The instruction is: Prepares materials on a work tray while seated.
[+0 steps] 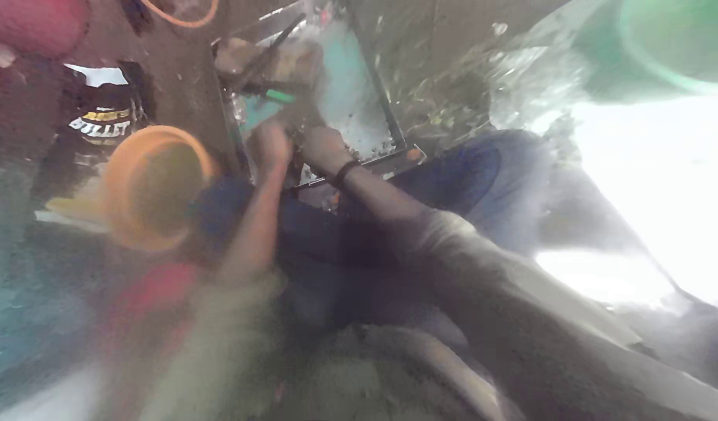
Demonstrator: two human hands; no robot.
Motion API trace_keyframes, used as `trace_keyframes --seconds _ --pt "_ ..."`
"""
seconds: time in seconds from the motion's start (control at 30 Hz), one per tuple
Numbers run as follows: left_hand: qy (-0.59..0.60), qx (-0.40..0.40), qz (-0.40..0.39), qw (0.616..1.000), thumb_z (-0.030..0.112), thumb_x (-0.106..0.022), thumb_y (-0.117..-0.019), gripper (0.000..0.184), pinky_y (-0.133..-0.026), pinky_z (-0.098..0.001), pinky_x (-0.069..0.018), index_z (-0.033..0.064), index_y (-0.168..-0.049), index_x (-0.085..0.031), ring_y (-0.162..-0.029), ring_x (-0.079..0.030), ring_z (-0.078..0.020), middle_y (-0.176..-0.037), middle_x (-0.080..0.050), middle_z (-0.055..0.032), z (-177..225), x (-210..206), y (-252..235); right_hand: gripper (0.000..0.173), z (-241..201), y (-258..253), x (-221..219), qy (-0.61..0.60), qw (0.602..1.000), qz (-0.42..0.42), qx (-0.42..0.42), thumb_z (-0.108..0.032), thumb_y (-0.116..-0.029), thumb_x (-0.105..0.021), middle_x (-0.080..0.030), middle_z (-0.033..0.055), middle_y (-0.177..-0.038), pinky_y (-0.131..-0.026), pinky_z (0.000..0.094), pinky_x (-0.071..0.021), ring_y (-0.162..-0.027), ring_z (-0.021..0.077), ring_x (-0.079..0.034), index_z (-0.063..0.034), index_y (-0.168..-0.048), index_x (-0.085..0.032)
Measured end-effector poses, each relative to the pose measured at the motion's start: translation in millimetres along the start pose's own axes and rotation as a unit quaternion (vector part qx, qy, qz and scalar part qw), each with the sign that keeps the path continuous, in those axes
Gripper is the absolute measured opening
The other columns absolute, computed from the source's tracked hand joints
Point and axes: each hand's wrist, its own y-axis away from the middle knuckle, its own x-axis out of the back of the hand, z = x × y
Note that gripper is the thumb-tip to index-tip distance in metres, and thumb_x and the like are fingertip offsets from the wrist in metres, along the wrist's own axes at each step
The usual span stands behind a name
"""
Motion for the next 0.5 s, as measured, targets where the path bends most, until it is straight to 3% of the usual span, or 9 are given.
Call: trace_keyframes --seconds 0.1,0.17,0.23,0.33,0.47,0.5 --pt "-0.006 0.026 -0.012 1.000 0.018 -0.064 -0.0958 0.023 -0.094 -0.0652 -0.0544 0.0130 -0.114 -0.076 -0.115 -0.069 -0.0392 -0.119 -0.073 -0.0169 3.8 3.2 0.6 0.030 0.2 -21.8 -2.3 -0.005 1.000 -0.010 0.019 -0.028 -0.1001 -0.060 -0.070 0.0214 -0.122 -0.084 0.0671 -0.0549 -0.113 0.0425 -0.068 -0.0065 -0.116 -0.072" --pt "0.000 0.026 -0.005 1.000 0.018 -0.064 -0.0953 0.022 -0.097 -0.0654 -0.0525 0.0107 -0.112 -0.076 -0.117 -0.067 -0.0391 -0.119 -0.072 -0.0177 3.6 4.0 1.6 0.032 0.1 -31.1 -4.4 -0.007 1.000 -0.001 0.016 -0.031 -0.0989 -0.062 -0.070 0.0214 -0.120 -0.082 0.0665 -0.0561 -0.111 0.0421 -0.068 -0.0053 -0.115 -0.072" --pt "-0.002 0.020 0.009 1.000 0.021 -0.066 -0.0944 0.021 -0.094 -0.0672 -0.0526 0.0088 -0.108 -0.076 -0.113 -0.069 -0.0402 -0.115 -0.073 -0.0190 3.3 4.8 2.4 0.031 -0.5 -31.8 -5.3 -0.002 1.000 0.001 0.012 -0.030 -0.0986 -0.061 -0.071 0.0207 -0.118 -0.080 0.0658 -0.0567 -0.109 0.0411 -0.069 -0.0061 -0.115 -0.071" --pt "-0.004 0.010 0.004 1.000 0.020 -0.065 -0.0945 0.021 -0.095 -0.0654 -0.0536 0.0124 -0.110 -0.077 -0.113 -0.069 -0.0380 -0.116 -0.074 -0.0162 0.6 2.5 1.1 0.028 -1.5 -17.3 -6.6 -0.003 1.000 -0.008 -0.003 -0.030 -0.0990 -0.060 -0.072 0.0190 -0.116 -0.080 0.0650 -0.0559 -0.108 0.0406 -0.069 -0.0100 -0.113 -0.073" --pt "0.010 -0.009 0.004 1.000 0.021 -0.065 -0.0948 0.018 -0.099 -0.0620 -0.0532 0.0152 -0.106 -0.079 -0.114 -0.070 -0.0337 -0.116 -0.075 -0.0122 -1.0 4.3 -1.2 0.031 2.9 11.9 -18.3 0.008 0.999 -0.025 -0.048 -0.022 -0.0987 -0.060 -0.067 0.0274 -0.119 -0.078 0.0656 -0.0564 -0.108 0.0461 -0.068 0.0011 -0.118 -0.067" --pt "0.014 -0.012 0.005 1.000 0.021 -0.065 -0.0947 0.018 -0.099 -0.0618 -0.0534 0.0140 -0.106 -0.078 -0.114 -0.070 -0.0335 -0.116 -0.075 -0.0124 -1.4 3.9 -0.9 0.026 6.7 22.7 -21.9 0.015 0.998 -0.032 -0.055 -0.019 -0.0967 -0.062 -0.069 0.0272 -0.114 -0.076 0.0649 -0.0564 -0.105 0.0460 -0.069 0.0015 -0.112 -0.069"
